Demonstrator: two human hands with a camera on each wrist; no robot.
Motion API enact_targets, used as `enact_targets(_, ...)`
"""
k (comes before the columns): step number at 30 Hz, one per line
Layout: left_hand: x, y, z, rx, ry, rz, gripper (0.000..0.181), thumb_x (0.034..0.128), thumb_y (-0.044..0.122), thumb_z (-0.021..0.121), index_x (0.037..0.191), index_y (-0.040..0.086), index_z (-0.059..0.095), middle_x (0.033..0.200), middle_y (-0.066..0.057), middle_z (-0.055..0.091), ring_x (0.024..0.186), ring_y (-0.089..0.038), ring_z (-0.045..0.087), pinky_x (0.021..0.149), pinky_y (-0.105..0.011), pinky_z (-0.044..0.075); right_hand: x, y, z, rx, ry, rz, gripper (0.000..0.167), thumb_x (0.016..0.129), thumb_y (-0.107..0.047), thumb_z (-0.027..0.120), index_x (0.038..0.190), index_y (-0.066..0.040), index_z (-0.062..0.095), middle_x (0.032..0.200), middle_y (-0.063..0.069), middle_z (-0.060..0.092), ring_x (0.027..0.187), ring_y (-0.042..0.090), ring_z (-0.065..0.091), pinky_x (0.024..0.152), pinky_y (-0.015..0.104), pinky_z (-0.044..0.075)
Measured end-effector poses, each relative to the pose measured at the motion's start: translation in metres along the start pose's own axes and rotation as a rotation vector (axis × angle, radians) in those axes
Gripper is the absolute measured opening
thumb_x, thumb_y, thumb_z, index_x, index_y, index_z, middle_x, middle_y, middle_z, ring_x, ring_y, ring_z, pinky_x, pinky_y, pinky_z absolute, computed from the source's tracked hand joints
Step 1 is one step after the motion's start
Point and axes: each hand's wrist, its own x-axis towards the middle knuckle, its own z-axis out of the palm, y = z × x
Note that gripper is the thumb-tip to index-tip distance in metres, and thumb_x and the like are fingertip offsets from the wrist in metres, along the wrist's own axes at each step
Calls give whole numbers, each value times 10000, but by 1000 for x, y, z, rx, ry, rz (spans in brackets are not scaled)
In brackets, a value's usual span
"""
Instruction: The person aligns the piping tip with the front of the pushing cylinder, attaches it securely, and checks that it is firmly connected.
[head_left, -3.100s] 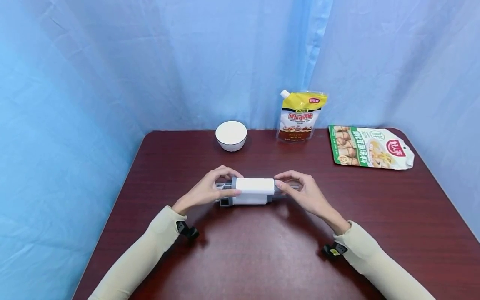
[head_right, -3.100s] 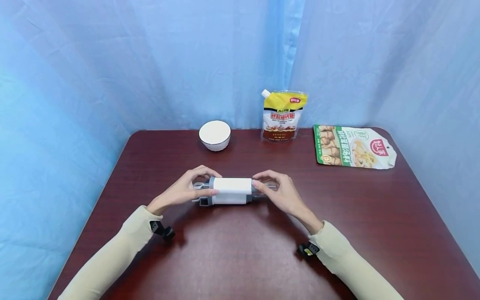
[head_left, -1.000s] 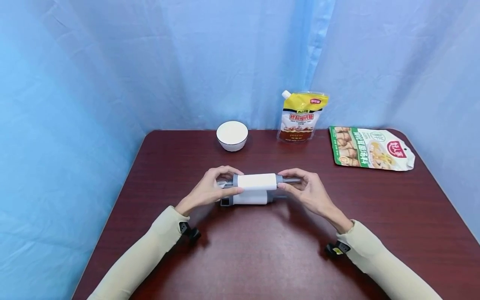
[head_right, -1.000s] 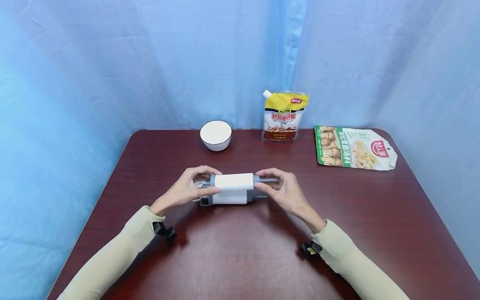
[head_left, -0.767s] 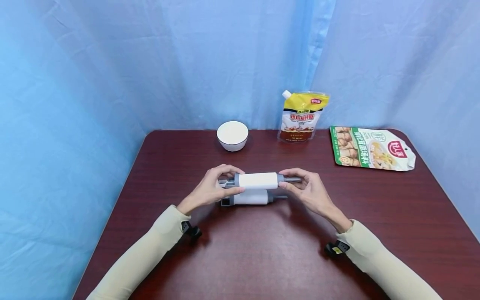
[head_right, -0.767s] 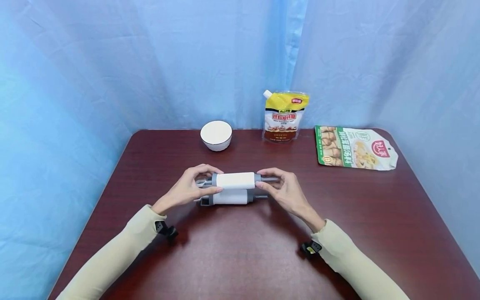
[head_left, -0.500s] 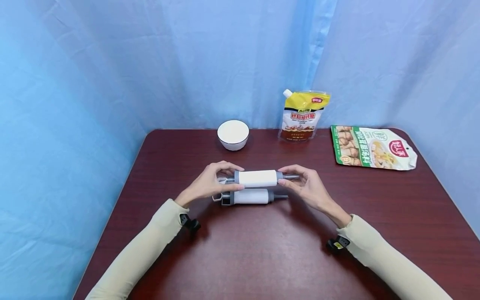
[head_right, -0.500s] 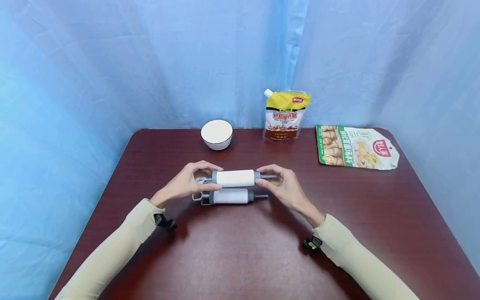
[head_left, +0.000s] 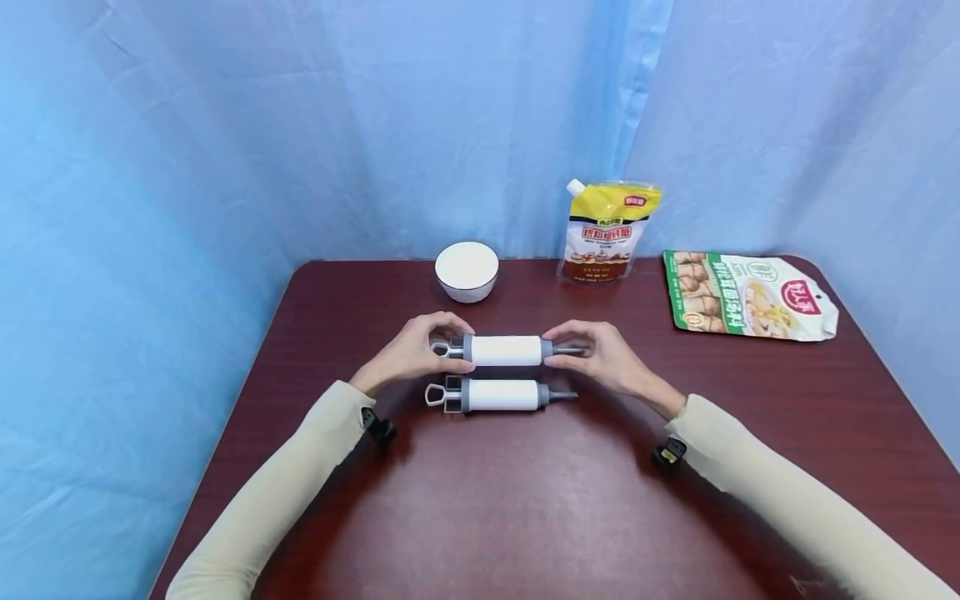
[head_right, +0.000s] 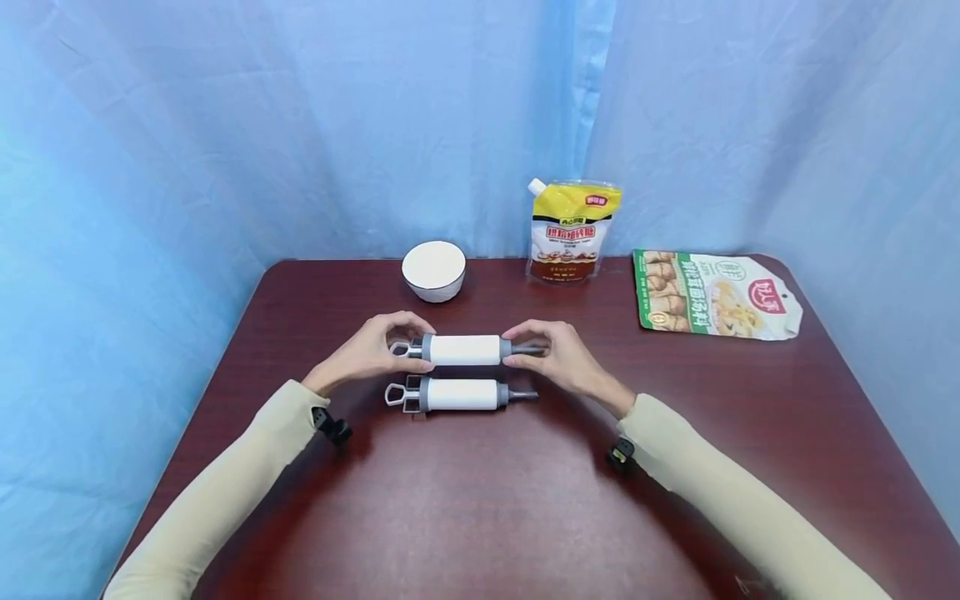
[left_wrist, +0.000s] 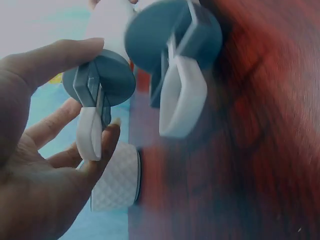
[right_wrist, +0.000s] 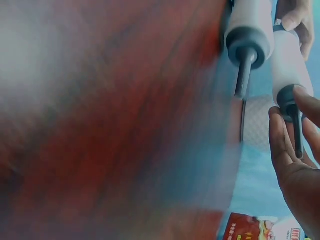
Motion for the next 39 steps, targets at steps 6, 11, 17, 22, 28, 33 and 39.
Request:
enact_targets(6, 10, -4, -2, 92, 30, 4, 463, 786, 270, 931, 1181, 164, 714, 1162, -43, 712, 1113, -258, 669, 1013, -418, 558, 19, 7, -6, -32, -40, 15, 356, 874, -213, 862, 1202, -141, 745, 1209, 63, 753, 1069, 176, 753, 906, 209, 595)
enact_targets(11, 18, -7, -8, 129, 19, -18, 459, 795, 250, 925, 1186, 144, 709, 1181, -60, 706, 1151, -267, 666, 1037, -417, 547, 36, 13, -9, -93, -91, 21, 380, 874, -212, 862, 1223, -113, 750, 1214, 95, 763, 1077, 220, 762, 950, 311, 607)
enact_targets(17, 26, -14, -10, 153, 23, -33, 485, 800, 236, 920, 1214, 115, 700, 1218, -111, 698, 1190, -306, 655, 1070, -463, 526, 54, 23, -10, -125, -110, 31, 348, 872, -170, 860, 1196, -102, 754, 1186, 101, 770, 1084, 223, 765, 945, 283, 602)
enact_targets(22, 32, -19, -9, 173, 24, -59, 493, 801, 249, 922, 1220, 122, 694, 1237, -117, 693, 1200, -301, 648, 1079, -458, 513, 64, 29, -10, -125, -111, 44, 347, 868, -156, 862, 1189, -80, 754, 1173, 130, 771, 1078, 249, 768, 880, 185, 575)
enact_targets(28, 37, -24, -7, 185, 23, -91, 485, 807, 242, 919, 1220, 125, 692, 1252, -127, 687, 1212, -311, 642, 1081, -470, 507, 69, 31, -7, -122, -119, 60, 347, 875, -142, 854, 1193, -59, 746, 1171, 161, 765, 1075, 287, 767, 837, 144, 549)
enact_targets(33, 39, -25, -6, 189, 29, -83, 491, 804, 246, 920, 1223, 125, 695, 1255, -118, 686, 1216, -306, 641, 1086, -477, 505, 69, 31, -6, -121, -109, 65, 336, 874, -126, 852, 1183, -52, 742, 1156, 169, 763, 1057, 291, 767, 828, 137, 545)
enact_targets(39, 39, -25, -7, 193, 31, -81, 494, 796, 238, 927, 1221, 129, 699, 1253, -117, 688, 1214, -299, 641, 1088, -477, 504, 68, 32, -5, -132, -113, 72, 338, 877, -141, 852, 1184, -57, 738, 1162, 161, 761, 1063, 274, 764, 899, 257, 601)
